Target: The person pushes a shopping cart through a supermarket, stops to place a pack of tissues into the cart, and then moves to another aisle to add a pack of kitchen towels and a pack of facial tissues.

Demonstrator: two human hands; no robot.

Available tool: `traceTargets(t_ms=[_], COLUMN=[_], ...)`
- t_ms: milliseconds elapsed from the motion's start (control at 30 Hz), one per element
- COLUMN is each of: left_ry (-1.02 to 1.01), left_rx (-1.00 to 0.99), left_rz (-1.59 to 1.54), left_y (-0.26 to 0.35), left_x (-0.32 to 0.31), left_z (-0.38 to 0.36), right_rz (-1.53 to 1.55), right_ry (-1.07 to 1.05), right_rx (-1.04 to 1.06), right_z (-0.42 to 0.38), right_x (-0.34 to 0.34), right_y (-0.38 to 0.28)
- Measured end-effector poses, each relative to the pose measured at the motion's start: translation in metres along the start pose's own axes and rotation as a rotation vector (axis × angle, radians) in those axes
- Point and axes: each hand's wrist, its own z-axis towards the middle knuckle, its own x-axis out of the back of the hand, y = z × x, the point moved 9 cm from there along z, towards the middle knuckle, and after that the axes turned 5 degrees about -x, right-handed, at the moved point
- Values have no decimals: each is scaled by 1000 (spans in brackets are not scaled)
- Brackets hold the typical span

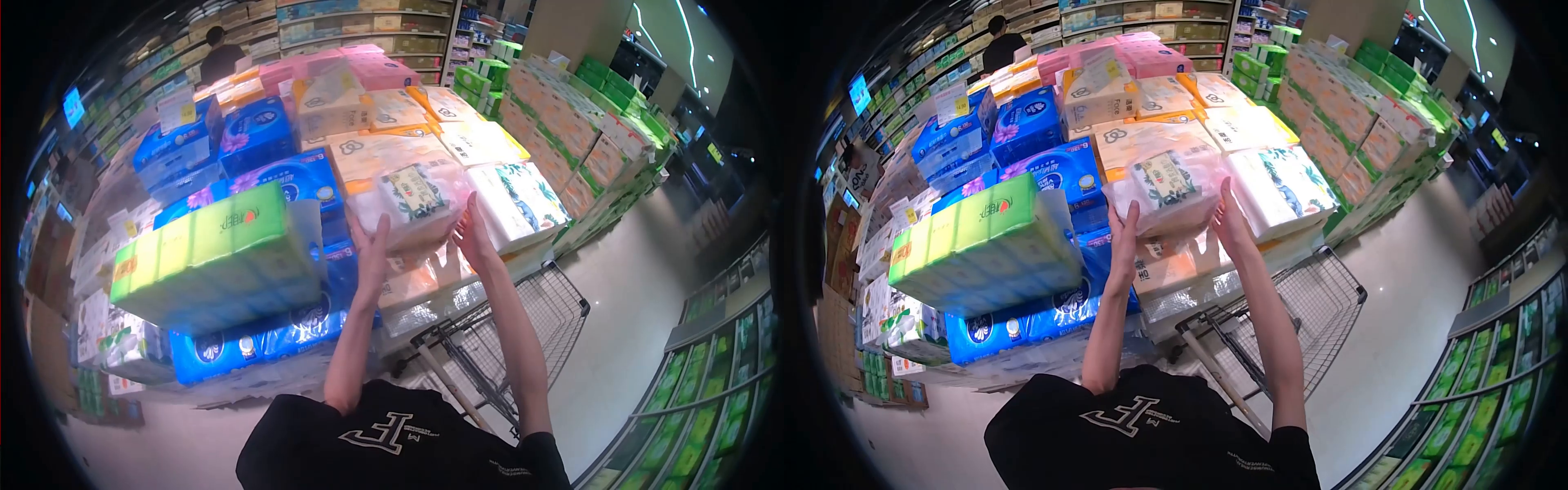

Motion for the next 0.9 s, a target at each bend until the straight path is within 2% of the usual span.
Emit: traceTargets(t_ms=[33, 67, 133, 200, 267, 333, 367, 400, 467, 533, 600, 667, 733, 800, 900], left_ry=[-7, 21, 43, 67, 66, 64, 68, 66, 17, -28, -111, -208, -292, -429, -656], left_rx=[0, -6, -12, -32, -10, 21, -81, -183, -182, -289, -282, -379, -297, -241, -194], left_rz=[2, 88, 179, 22, 14, 4, 25, 43, 25, 38, 82, 103, 101, 79, 79], left_y=[-4, -9, -9, -4, 3, 9, 24, 34, 28, 49, 46, 48, 31, 11, -19], left_x=[-1, 2, 2, 0, 0, -1, -2, -4, -8, -23, -49, -87, -115, -149, -200], left_z=[1, 2, 1, -3, -9, -20, -26, -32, -43, -64, -85, -114, -136, -159, -194], right_rz=[20, 25, 26, 51, 72, -45, -23, -11, 41, 23, 27, 96, 186, 165, 154], right_ry=[93, 97, 38, 9, -24, 191, 103, 120, 21, 53, 241, 322, 496, 489, 651], right_rx=[75, 77, -22, -67, -103, 113, 135, 137, 248, 277, 481, 498, 509, 481, 464], right_z=[-18, -18, -16, -20, -26, -62, -56, -68, -108, -132, -169, -203, -239, -267, -311], right_x=[-10, -8, -8, -7, -16, -24, -17, -16, -28, -9, 20, 47, 94, 133, 181], right_y=[-11, -12, -3, 0, 1, -23, -12, -14, -30, -22, -29, -20, 5, 27, 54])
